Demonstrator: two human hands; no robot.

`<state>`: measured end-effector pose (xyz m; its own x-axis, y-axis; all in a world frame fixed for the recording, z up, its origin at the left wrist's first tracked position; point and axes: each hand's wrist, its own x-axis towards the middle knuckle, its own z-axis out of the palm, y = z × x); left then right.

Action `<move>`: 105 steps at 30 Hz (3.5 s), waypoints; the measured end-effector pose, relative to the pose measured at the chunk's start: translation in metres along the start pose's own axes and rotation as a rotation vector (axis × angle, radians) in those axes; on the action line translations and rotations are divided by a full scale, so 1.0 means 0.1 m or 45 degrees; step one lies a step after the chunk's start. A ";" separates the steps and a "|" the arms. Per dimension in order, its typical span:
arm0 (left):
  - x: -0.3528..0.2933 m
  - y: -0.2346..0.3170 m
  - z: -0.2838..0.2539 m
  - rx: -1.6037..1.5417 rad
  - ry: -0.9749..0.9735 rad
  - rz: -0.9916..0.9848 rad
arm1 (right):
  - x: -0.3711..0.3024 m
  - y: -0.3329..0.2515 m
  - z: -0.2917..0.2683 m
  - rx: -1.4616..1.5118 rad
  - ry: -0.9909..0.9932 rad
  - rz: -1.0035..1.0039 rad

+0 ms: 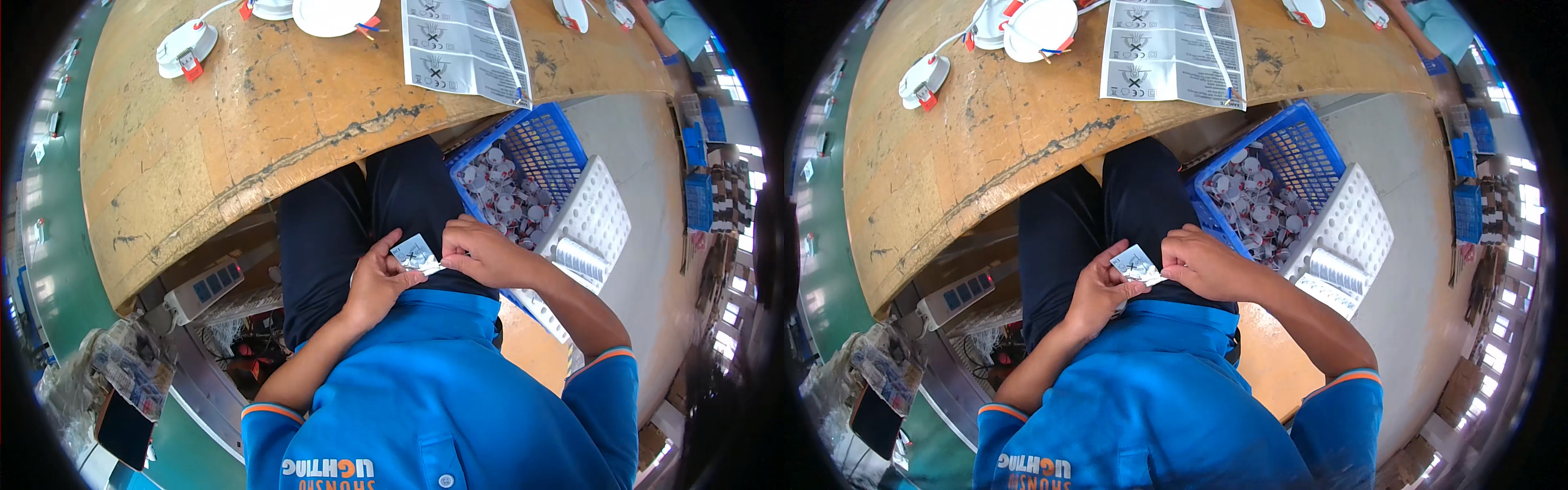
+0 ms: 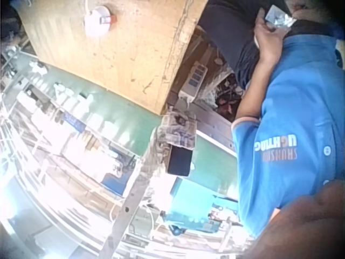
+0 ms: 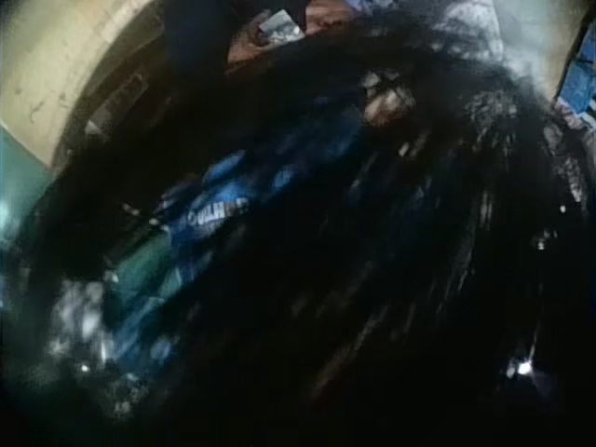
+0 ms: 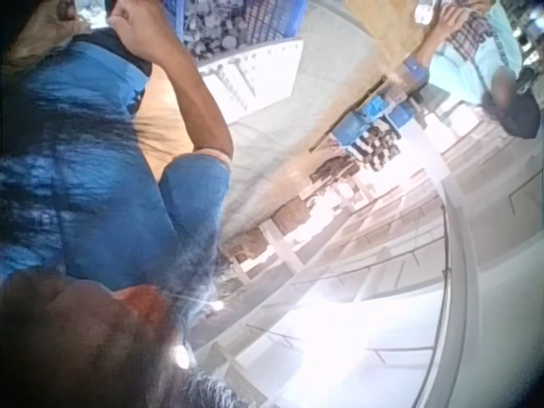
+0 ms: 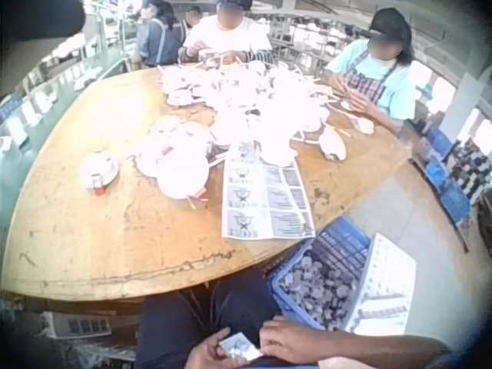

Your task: Applying labels and assembling components for small round LED lights at a factory work table.

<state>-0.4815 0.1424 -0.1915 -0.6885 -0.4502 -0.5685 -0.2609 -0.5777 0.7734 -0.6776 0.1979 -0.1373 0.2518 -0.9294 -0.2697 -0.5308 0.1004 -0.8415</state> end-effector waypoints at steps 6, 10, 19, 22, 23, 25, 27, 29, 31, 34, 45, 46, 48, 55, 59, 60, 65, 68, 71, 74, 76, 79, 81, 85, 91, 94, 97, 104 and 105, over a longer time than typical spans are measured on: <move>-0.03 0.05 0.02 -0.270 -0.014 -0.002 | 0.03 0.04 0.09 0.165 -0.057 0.109; -0.06 0.12 0.02 -0.212 -0.027 -0.038 | 0.05 0.01 0.20 0.098 0.030 0.043; -0.09 0.06 0.04 -0.233 0.030 0.097 | 0.00 -0.05 0.18 -0.231 0.202 -0.057; -0.13 0.03 0.06 0.208 0.029 0.265 | -0.05 -0.01 0.18 -0.425 0.205 -0.066; -0.16 0.07 0.08 0.405 0.044 0.287 | -0.07 0.01 0.18 -0.544 0.209 -0.078; -0.16 0.10 0.10 0.607 0.054 0.311 | -0.09 0.00 0.20 -0.501 0.251 -0.070; -0.15 0.09 0.09 0.499 0.122 0.255 | -0.10 -0.03 0.23 -0.457 0.288 -0.069; -0.17 0.04 0.12 0.652 0.232 0.477 | -0.11 -0.05 0.25 -0.471 0.374 -0.035; -0.20 0.04 0.17 0.805 0.457 0.709 | -0.12 -0.03 0.26 -0.421 0.363 0.017; -0.17 0.06 0.09 1.511 0.331 1.091 | -0.17 -0.03 0.29 -0.316 0.356 0.106; -0.04 0.26 0.19 1.764 0.263 1.650 | -0.16 -0.15 0.22 -0.141 0.164 0.174; -0.04 0.26 0.18 1.770 0.230 1.621 | -0.16 -0.14 0.21 -0.072 0.144 0.164; -0.02 0.28 0.21 1.785 0.187 1.622 | -0.15 -0.11 0.18 -0.056 0.149 0.187; -0.02 0.27 0.19 1.808 0.112 1.562 | -0.14 -0.19 0.29 -0.260 0.241 0.254; -0.02 0.27 0.17 1.762 0.121 1.604 | -0.13 -0.19 0.31 -0.275 0.333 0.230; -0.01 0.27 0.17 1.729 0.135 1.619 | -0.13 -0.18 0.31 -0.277 0.368 0.224; 0.06 0.23 0.14 1.665 0.162 1.629 | -0.10 -0.10 0.38 -0.386 0.516 0.127; 0.07 0.18 0.09 1.525 0.225 1.608 | -0.17 -0.04 0.36 -0.420 0.547 0.139; -0.02 0.16 0.07 1.216 0.338 1.423 | -0.13 -0.05 0.34 -0.385 0.602 0.164; -0.27 0.19 0.08 1.062 0.104 0.939 | -0.14 -0.05 0.30 -0.377 0.621 0.235; -0.44 0.27 0.13 0.992 0.024 0.643 | -0.21 -0.12 0.33 -0.191 0.556 0.251; -0.58 0.36 0.27 0.852 -0.094 0.391 | -0.25 -0.25 0.40 -0.115 0.618 0.283; -0.46 0.15 0.26 -0.017 -0.067 -0.058 | -0.30 -0.34 0.50 -0.057 0.678 0.356; -0.28 0.13 0.27 -0.460 -0.037 -0.166 | -0.30 -0.32 0.73 0.052 0.775 0.414; -0.14 0.10 0.37 -0.806 0.080 -0.214 | -0.26 -0.25 0.78 0.190 0.898 0.453; -0.10 0.13 0.40 -0.772 0.113 -0.193 | -0.24 -0.22 0.76 0.166 0.947 0.446; -0.07 0.09 0.39 -0.732 0.128 -0.159 | -0.24 -0.23 0.68 0.060 0.869 0.398; -0.04 0.07 0.35 -0.777 0.062 -0.209 | -0.22 -0.20 0.55 0.053 0.685 0.343; -0.04 0.08 0.35 -0.794 0.064 -0.215 | -0.21 -0.15 0.60 -0.090 0.748 0.345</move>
<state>-0.5048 0.1634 -0.1732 -0.6358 -0.3410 -0.6925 0.0896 -0.9237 0.3726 -0.6266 0.2368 -0.1467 -0.3723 -0.9159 -0.1499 -0.5706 0.3532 -0.7414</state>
